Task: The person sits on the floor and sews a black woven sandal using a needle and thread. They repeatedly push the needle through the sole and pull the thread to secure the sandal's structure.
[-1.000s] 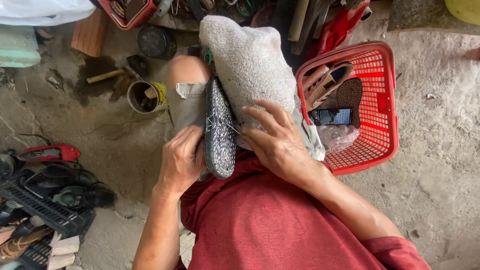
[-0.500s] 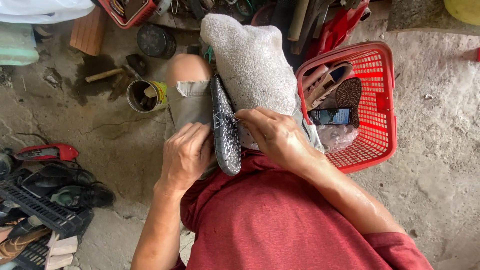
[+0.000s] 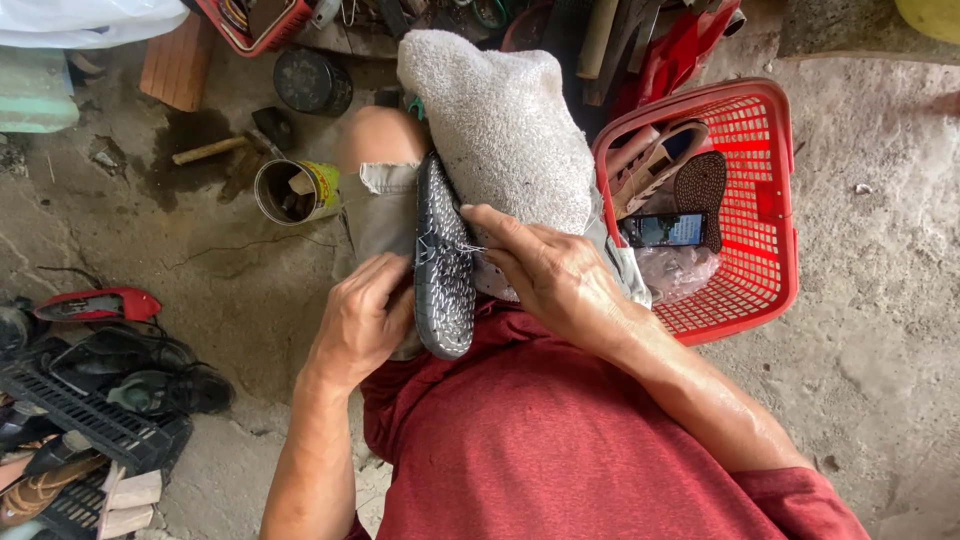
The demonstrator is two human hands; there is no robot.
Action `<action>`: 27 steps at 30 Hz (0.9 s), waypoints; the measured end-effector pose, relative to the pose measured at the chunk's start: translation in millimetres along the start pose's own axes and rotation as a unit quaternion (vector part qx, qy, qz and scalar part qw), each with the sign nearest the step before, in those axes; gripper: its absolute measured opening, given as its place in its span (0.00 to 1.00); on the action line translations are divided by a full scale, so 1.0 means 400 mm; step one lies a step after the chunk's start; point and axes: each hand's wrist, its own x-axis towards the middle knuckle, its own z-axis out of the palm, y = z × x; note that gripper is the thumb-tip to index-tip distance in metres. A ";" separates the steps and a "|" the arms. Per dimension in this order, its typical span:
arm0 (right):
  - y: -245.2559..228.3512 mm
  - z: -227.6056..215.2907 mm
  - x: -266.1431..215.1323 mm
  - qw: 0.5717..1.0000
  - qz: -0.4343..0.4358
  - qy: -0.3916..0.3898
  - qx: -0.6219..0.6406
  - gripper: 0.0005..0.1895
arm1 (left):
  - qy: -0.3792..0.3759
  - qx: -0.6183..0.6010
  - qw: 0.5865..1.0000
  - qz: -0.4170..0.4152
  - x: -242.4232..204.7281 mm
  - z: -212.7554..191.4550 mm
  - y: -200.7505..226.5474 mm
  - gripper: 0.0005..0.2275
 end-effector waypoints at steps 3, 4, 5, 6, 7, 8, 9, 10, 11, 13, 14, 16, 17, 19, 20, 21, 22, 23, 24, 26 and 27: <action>0.042 0.041 -0.028 1.000 -0.008 0.011 -0.012 0.18 | 0.017 0.051 0.998 -0.044 -0.038 0.013 -0.036 0.12; 0.039 0.038 -0.026 1.000 -0.008 0.013 -0.012 0.18 | 0.016 0.051 0.998 -0.042 -0.046 0.008 -0.034 0.12; 0.038 0.035 -0.025 0.999 -0.014 0.023 -0.025 0.17 | 0.025 0.089 0.993 -0.079 -0.054 0.004 -0.032 0.17; 0.037 0.032 -0.025 0.999 -0.019 0.032 -0.036 0.17 | 0.034 0.127 0.984 -0.117 -0.064 0.001 -0.029 0.23; 0.038 0.026 -0.025 0.999 -0.018 0.032 -0.036 0.17 | 0.033 0.127 0.984 -0.116 -0.087 -0.011 -0.043 0.23; 0.038 0.023 -0.023 0.999 -0.007 0.018 -0.044 0.15 | 0.030 0.128 0.977 -0.170 -0.111 -0.025 -0.058 0.23; 0.037 0.020 -0.021 0.999 0.005 0.003 -0.052 0.14 | 0.026 0.129 0.966 -0.223 -0.136 -0.040 -0.075 0.22; 0.043 0.022 -0.025 0.999 0.004 0.001 -0.051 0.14 | 0.027 0.129 0.965 -0.226 -0.142 -0.051 -0.067 0.22; 0.048 0.026 -0.029 0.999 0.009 -0.017 -0.049 0.11 | 0.033 0.120 0.962 -0.242 -0.149 -0.064 -0.059 0.24; 0.055 0.034 -0.036 0.998 0.008 -0.039 -0.046 0.10 | 0.044 0.111 0.958 -0.262 -0.161 -0.071 -0.056 0.25; 0.058 0.037 -0.044 0.998 0.009 -0.051 -0.038 0.09 | 0.045 0.091 0.963 -0.250 -0.162 -0.063 -0.061 0.24; 0.060 0.033 -0.060 0.997 0.007 -0.066 -0.032 0.10 | 0.048 0.068 0.968 -0.238 -0.150 -0.043 -0.052 0.22; 0.059 0.027 -0.068 0.997 0.030 -0.063 0.038 0.09 | 0.055 0.043 0.972 -0.224 -0.136 -0.032 -0.038 0.20; 0.044 -0.001 -0.073 0.991 0.051 -0.064 0.106 0.09 | 0.065 0.015 0.975 -0.213 -0.121 -0.010 -0.019 0.18; 0.031 -0.023 -0.070 0.984 0.052 -0.068 0.156 0.06 | 0.074 -0.030 0.975 -0.207 -0.114 0.001 -0.017 0.16; 0.018 -0.046 -0.067 0.975 0.053 -0.072 0.205 0.05 | 0.082 -0.074 0.973 -0.201 -0.106 0.013 -0.015 0.13; 0.011 -0.051 -0.069 0.975 0.052 -0.073 0.203 0.05 | 0.083 -0.076 0.973 -0.199 -0.102 0.014 -0.012 0.13; 0.004 -0.057 -0.071 0.949 0.066 -0.068 0.302 0.07 | 0.082 -0.101 0.971 -0.201 -0.097 0.016 -0.010 0.11; -0.001 -0.062 -0.075 0.912 0.080 -0.063 0.398 0.09 | 0.080 -0.127 0.968 -0.203 -0.093 0.019 -0.007 0.08; -0.001 -0.029 -0.086 0.903 0.067 -0.048 0.421 0.09 | 0.091 -0.148 0.963 -0.208 -0.082 0.019 0.020 0.06; -0.001 -0.012 -0.091 0.893 0.055 -0.032 0.446 0.10 | 0.101 -0.167 0.957 -0.215 -0.078 0.017 0.033 0.05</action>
